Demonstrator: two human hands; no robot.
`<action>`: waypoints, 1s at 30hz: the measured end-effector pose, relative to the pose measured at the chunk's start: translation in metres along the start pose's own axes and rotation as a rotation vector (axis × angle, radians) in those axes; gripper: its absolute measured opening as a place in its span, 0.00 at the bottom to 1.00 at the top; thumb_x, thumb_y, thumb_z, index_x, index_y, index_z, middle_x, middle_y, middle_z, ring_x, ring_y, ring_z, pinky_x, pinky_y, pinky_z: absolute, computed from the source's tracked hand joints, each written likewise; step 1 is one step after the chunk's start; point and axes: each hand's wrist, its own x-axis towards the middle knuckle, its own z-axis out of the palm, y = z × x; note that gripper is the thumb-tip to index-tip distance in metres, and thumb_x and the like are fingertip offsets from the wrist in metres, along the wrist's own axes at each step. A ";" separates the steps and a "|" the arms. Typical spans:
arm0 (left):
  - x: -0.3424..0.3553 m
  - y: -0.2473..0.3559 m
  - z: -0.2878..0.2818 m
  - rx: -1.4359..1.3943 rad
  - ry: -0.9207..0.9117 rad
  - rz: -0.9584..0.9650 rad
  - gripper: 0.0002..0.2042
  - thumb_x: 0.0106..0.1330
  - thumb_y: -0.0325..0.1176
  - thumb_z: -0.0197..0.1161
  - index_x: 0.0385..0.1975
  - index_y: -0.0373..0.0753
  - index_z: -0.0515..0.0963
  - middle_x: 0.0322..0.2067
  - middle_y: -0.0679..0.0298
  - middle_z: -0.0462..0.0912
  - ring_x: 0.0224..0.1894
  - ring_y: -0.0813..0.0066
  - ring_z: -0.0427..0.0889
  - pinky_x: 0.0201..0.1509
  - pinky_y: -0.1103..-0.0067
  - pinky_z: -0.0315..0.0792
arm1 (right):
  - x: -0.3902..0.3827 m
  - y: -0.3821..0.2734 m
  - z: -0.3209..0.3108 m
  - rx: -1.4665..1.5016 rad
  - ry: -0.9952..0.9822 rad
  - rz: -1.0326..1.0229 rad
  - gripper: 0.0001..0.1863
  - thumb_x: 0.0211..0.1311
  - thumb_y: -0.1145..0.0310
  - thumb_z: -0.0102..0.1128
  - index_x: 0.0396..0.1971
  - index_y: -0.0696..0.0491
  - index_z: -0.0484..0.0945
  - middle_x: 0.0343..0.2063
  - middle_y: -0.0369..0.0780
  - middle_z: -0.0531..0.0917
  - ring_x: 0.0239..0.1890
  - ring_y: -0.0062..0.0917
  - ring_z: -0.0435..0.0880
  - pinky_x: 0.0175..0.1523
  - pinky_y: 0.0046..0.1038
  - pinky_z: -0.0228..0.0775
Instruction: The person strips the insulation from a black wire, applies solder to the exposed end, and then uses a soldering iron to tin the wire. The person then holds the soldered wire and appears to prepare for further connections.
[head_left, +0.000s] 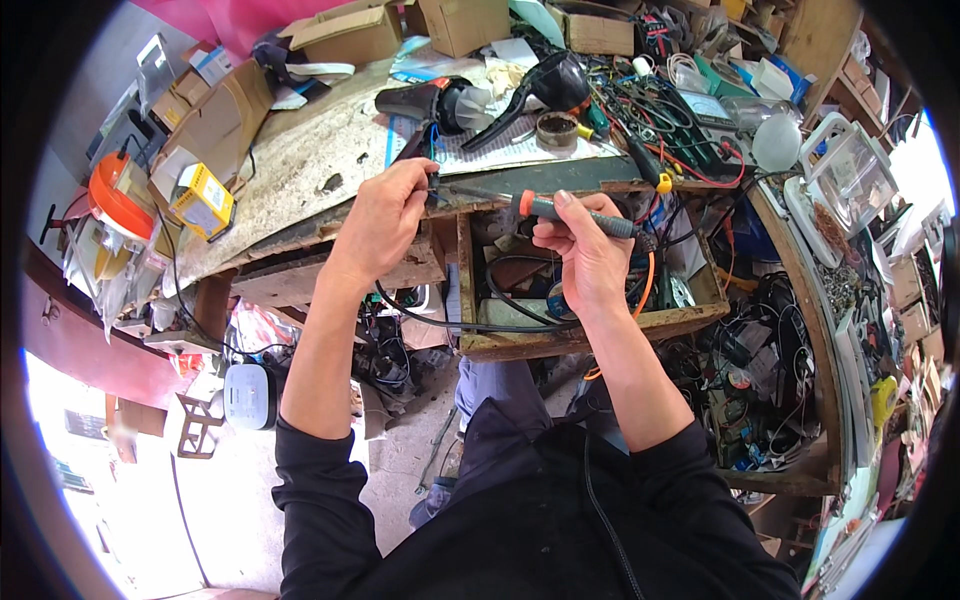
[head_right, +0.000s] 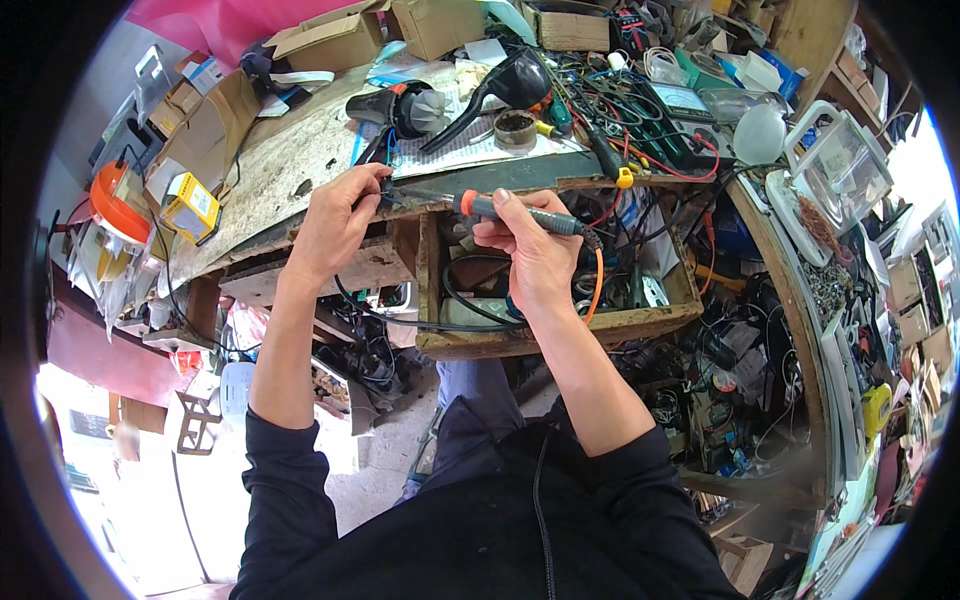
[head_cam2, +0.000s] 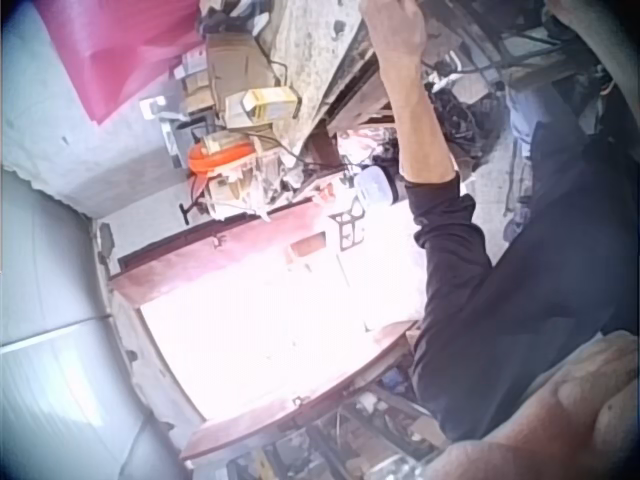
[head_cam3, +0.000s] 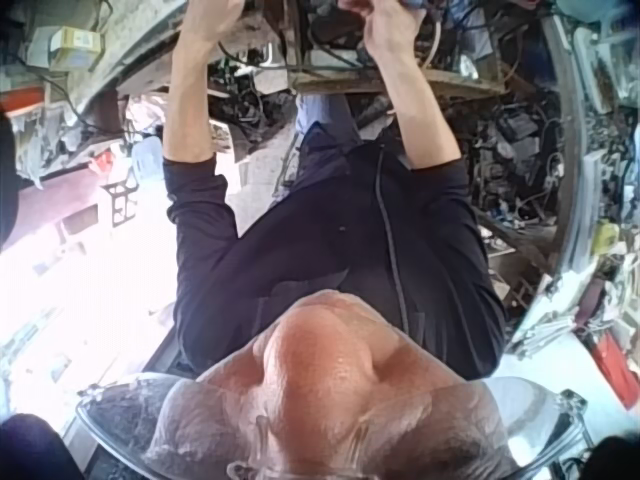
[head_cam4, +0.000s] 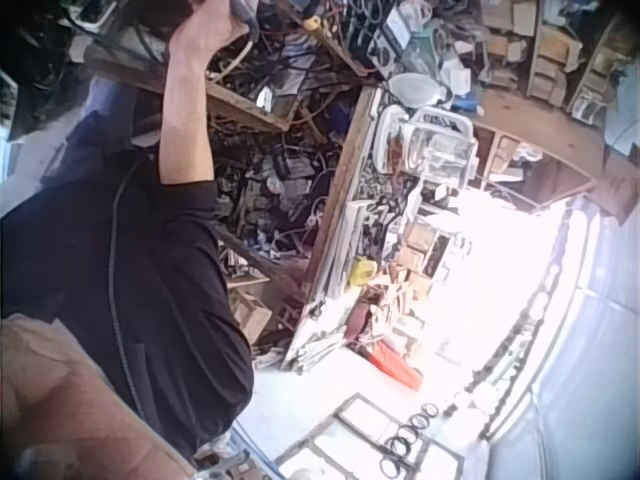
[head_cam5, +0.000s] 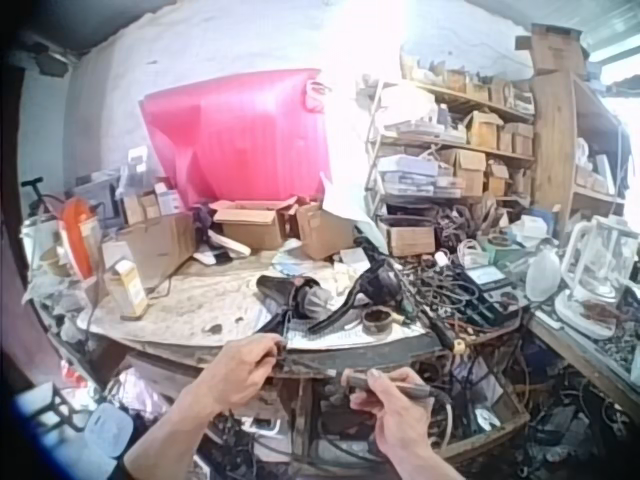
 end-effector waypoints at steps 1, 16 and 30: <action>0.000 0.000 0.000 0.001 0.001 0.002 0.04 0.65 0.20 0.57 0.34 0.27 0.71 0.46 0.49 0.84 0.39 0.60 0.81 0.47 0.74 0.74 | 0.000 0.000 0.000 0.004 -0.003 0.001 0.10 0.65 0.70 0.70 0.32 0.56 0.76 0.27 0.45 0.87 0.24 0.25 0.88 0.33 0.27 0.86; 0.001 0.003 -0.002 -0.010 -0.013 -0.012 0.03 0.66 0.20 0.56 0.35 0.27 0.71 0.43 0.50 0.84 0.35 0.65 0.78 0.45 0.75 0.73 | 0.000 0.000 0.000 0.012 0.002 0.015 0.10 0.64 0.70 0.71 0.32 0.56 0.76 0.26 0.45 0.87 0.23 0.26 0.88 0.32 0.28 0.86; 0.001 0.001 -0.001 -0.007 -0.010 -0.001 0.04 0.66 0.20 0.56 0.36 0.26 0.71 0.44 0.50 0.84 0.35 0.64 0.78 0.45 0.75 0.73 | 0.000 -0.002 -0.007 0.051 0.053 -0.019 0.10 0.64 0.70 0.70 0.30 0.55 0.77 0.24 0.44 0.86 0.22 0.26 0.88 0.31 0.29 0.86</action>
